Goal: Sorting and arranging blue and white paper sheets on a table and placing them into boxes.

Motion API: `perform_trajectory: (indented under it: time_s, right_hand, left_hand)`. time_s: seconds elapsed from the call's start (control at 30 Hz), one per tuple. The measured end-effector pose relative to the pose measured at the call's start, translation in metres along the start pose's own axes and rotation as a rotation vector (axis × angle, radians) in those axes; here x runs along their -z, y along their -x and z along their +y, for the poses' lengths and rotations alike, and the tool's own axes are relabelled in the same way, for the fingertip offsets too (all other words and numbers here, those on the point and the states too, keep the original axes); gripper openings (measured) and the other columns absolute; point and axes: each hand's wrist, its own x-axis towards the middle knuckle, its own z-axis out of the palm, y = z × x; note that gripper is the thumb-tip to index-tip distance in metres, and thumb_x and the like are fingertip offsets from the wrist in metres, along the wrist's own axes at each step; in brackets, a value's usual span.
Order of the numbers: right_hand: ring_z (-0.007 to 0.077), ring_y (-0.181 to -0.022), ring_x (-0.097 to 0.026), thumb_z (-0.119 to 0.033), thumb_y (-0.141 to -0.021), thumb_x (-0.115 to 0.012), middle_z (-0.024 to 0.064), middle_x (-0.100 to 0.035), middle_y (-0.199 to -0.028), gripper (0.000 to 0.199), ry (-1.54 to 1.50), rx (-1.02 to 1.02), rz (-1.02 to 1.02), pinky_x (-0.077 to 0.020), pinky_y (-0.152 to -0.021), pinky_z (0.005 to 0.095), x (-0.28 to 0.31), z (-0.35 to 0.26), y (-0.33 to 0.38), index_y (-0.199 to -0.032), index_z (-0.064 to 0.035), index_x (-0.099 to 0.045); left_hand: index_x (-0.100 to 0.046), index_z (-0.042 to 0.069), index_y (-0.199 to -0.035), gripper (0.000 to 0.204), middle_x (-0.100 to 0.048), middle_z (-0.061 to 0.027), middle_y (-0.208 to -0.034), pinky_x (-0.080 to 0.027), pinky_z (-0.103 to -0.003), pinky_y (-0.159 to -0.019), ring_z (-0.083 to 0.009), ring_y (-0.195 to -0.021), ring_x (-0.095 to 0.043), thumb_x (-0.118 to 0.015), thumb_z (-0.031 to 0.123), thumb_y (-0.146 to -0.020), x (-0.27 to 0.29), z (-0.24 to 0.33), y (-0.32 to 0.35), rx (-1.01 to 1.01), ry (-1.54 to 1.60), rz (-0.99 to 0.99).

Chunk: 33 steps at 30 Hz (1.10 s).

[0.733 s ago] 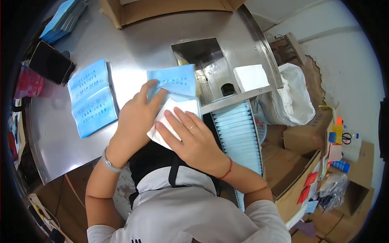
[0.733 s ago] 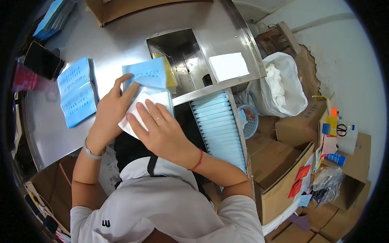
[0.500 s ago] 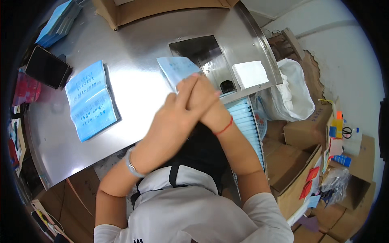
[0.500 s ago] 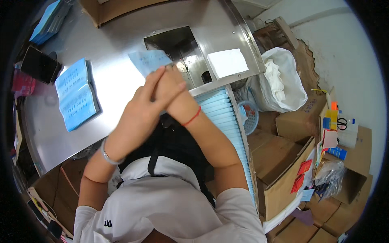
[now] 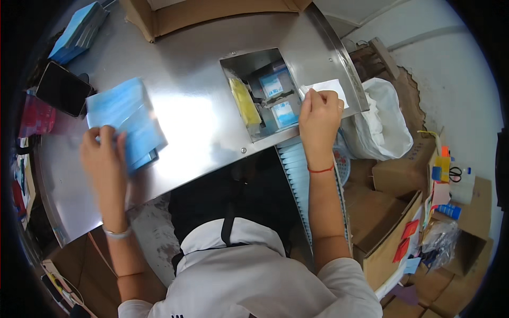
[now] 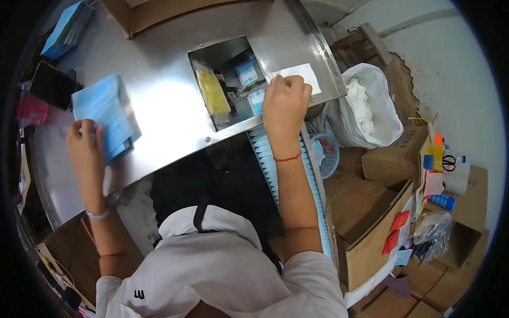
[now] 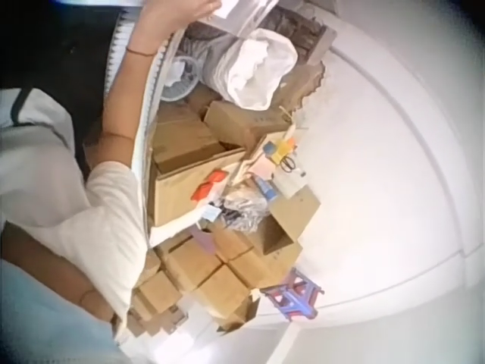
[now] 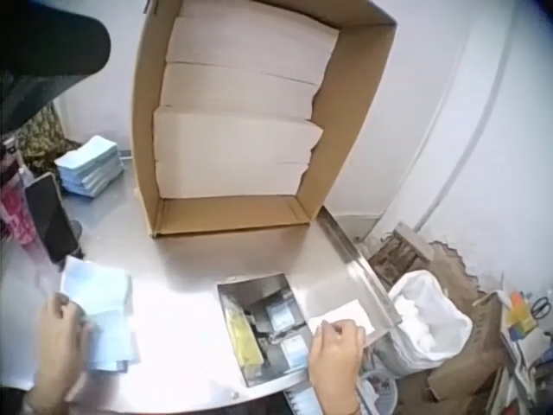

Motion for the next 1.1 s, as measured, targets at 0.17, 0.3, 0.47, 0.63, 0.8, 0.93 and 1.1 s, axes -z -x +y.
perform_trajectory:
  time_s: [0.17, 0.3, 0.47, 0.63, 0.8, 0.93, 1.1]
  right_hand:
    - [0.0321, -0.092, -0.053, -0.003, -0.082, -0.065, 0.0131, -0.058, -0.100, 0.023, -0.059, 0.120, -0.102, -0.0465, -0.082, 0.0408, 0.016, 0.021, -0.009, -0.104, 0.0023, -0.069]
    - [0.0340, -0.100, -0.056, 0.002, -0.077, -0.061, 0.0139, -0.061, -0.111, 0.033, -0.234, 0.139, -0.131, -0.0463, -0.089, 0.0420, 0.037, 0.031, -0.012, -0.108, -0.0006, -0.069]
    - [0.0333, -0.108, -0.058, -0.006, -0.083, -0.055, 0.0142, -0.063, -0.117, 0.035, -0.540, 0.619, -0.402, -0.0424, -0.097, 0.0505, 0.052, -0.094, 0.028, -0.115, -0.0098, -0.067]
    - [0.0321, -0.114, -0.053, -0.009, -0.079, -0.061, 0.0121, -0.058, -0.111, 0.030, -0.377, 0.531, -0.279, -0.0361, -0.104, 0.0606, -0.005, -0.103, 0.012, -0.109, -0.0079, -0.067]
    - [0.0362, -0.087, -0.065, 0.007, -0.077, -0.055, 0.0188, -0.069, -0.099, 0.029, -0.660, 0.160, 0.067, -0.0497, -0.090, 0.0427, 0.013, -0.051, 0.000, -0.102, 0.0028, -0.069]
    - [0.0329, -0.096, -0.055, -0.004, -0.085, -0.062, 0.0171, -0.060, -0.107, 0.022, -0.012, -0.032, 0.027, -0.0479, -0.083, 0.0415, 0.006, 0.003, 0.012, -0.105, 0.0054, -0.067]
    - [0.0334, -0.095, -0.052, -0.006, -0.085, -0.065, 0.0159, -0.057, -0.104, 0.025, -0.007, -0.051, -0.048, -0.0467, -0.085, 0.0411, -0.002, 0.007, 0.006, -0.107, 0.0053, -0.067]
  left_hand:
    - [-0.055, 0.005, -0.091, 0.024, -0.051, -0.0208, -0.127, -0.038, -0.054, -0.102, -0.0407, -0.121, -0.049, -0.074, 0.012, -0.079, -0.021, 0.116, 0.019, -0.317, 0.586, -0.123]
    - [-0.058, 0.004, -0.107, 0.028, -0.045, -0.0229, -0.141, -0.027, -0.061, -0.112, -0.0428, -0.138, -0.036, -0.069, 0.012, -0.082, -0.024, 0.131, 0.026, -0.407, 0.508, -0.141]
    - [-0.058, 0.009, -0.120, 0.049, -0.045, -0.0154, -0.145, -0.031, -0.048, -0.105, -0.0363, -0.131, -0.041, -0.075, 0.016, -0.075, -0.012, 0.086, 0.020, -0.382, 0.204, -0.201]
    - [-0.060, 0.010, -0.104, 0.038, -0.045, -0.0180, -0.142, -0.033, -0.048, -0.103, -0.0381, -0.129, -0.041, -0.077, 0.011, -0.071, -0.005, 0.103, 0.022, -0.286, 0.424, -0.114]
    - [-0.060, 0.010, -0.104, 0.036, -0.038, -0.0207, -0.150, -0.031, -0.059, -0.109, -0.0469, -0.139, -0.032, -0.079, 0.013, -0.074, -0.008, 0.113, 0.018, -0.408, 0.295, -0.188]
    - [-0.059, 0.011, -0.108, 0.043, -0.034, -0.0163, -0.155, -0.027, -0.061, -0.111, -0.0432, -0.143, -0.029, -0.079, 0.032, -0.077, 0.000, 0.132, -0.015, -0.316, 0.051, -0.118]
    - [-0.060, 0.010, -0.102, 0.055, -0.037, -0.0210, -0.152, -0.032, -0.056, -0.105, -0.0392, -0.132, -0.041, -0.064, 0.060, -0.082, -0.015, 0.132, -0.031, -0.498, 0.178, -0.250]
